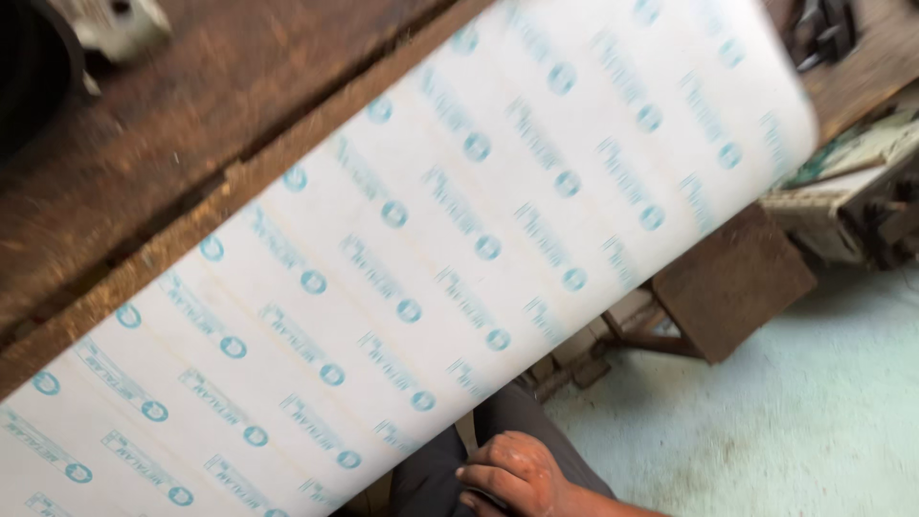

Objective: The person unrolls a long printed paper sheet on a workbench, cuts sections off it with scissors, and repositions the sheet between cuts. They then lay a metal ruler on the paper and mark measurement lines on it with a pencil.

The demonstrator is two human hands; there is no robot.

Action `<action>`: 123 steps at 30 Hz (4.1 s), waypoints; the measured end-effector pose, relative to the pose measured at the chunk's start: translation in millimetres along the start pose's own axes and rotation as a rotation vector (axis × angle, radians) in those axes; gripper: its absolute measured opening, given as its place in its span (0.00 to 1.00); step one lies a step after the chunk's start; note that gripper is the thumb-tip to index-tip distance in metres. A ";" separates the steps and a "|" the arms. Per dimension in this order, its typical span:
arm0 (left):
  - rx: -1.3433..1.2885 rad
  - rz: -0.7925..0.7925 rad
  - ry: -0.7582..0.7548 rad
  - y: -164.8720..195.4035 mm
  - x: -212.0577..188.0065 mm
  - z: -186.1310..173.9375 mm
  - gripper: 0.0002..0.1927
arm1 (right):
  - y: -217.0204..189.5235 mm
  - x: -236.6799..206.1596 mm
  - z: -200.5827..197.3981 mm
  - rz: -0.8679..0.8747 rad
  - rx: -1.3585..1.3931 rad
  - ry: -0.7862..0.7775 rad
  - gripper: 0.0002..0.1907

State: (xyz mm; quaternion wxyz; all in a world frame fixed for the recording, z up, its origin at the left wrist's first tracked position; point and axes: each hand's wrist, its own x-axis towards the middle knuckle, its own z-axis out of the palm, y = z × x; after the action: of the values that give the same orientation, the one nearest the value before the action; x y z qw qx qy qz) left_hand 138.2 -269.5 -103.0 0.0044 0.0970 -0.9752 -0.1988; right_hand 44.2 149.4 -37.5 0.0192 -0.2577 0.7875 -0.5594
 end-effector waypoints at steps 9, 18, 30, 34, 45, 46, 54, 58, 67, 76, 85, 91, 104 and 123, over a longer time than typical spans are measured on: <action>-0.060 0.115 -0.044 109.3 25.6 73.7 0.15 | 57.1 -33.2 -80.0 0.066 -0.014 -0.093 0.14; 0.037 0.172 0.116 147.9 41.4 57.9 0.18 | 81.7 -27.3 -69.1 0.099 0.288 -0.342 0.17; 0.106 0.116 0.139 214.9 75.0 38.9 0.18 | 195.7 72.4 -354.5 0.703 -0.160 1.030 0.26; 0.080 0.078 0.147 220.7 75.2 36.2 0.17 | 158.1 26.9 -413.0 0.275 -0.590 1.237 0.29; -0.110 0.042 0.129 218.4 56.2 13.6 0.09 | 154.6 102.4 -360.4 0.469 -0.251 0.979 0.24; -0.204 -0.004 0.155 212.9 46.1 16.5 0.09 | 145.6 92.1 -377.1 0.171 -0.489 1.136 0.17; -1.460 -0.358 0.011 204.1 53.7 13.1 0.25 | 8.9 101.5 -83.9 -0.218 -0.168 0.011 0.38; -1.914 0.027 -0.147 252.5 54.9 -49.3 0.50 | -26.2 128.5 31.0 -0.923 -0.262 -0.160 0.43; -1.969 0.163 -0.013 153.1 -23.9 -184.8 0.61 | -55.4 139.8 88.1 -0.256 -0.265 -0.016 0.45; -1.739 0.295 -0.147 47.1 -100.9 -191.2 0.49 | -77.0 176.5 136.3 -0.309 -0.346 0.133 0.17; -1.140 -0.252 0.131 -19.4 -103.4 -160.8 0.15 | -351.0 78.4 55.4 -0.143 -0.140 0.056 0.12; -1.071 -0.026 -0.055 11.9 -102.4 -143.3 0.17 | -403.2 79.6 64.2 -0.575 0.452 -0.576 0.15; -0.973 -0.112 -0.077 46.9 -114.8 -133.0 0.17 | -397.0 102.1 48.8 -0.689 0.597 -0.765 0.21; -2.338 0.299 -0.187 294.0 -58.0 -94.9 0.62 | -162.1 94.8 -31.2 -0.728 -0.439 -0.166 0.29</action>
State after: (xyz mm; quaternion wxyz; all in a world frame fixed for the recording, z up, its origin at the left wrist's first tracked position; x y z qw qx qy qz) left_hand 144.4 -30.0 100.3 0.0425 -0.0960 -0.1993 -0.9743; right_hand 14.4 97.0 143.0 -0.1715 -0.5608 0.7412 -0.3265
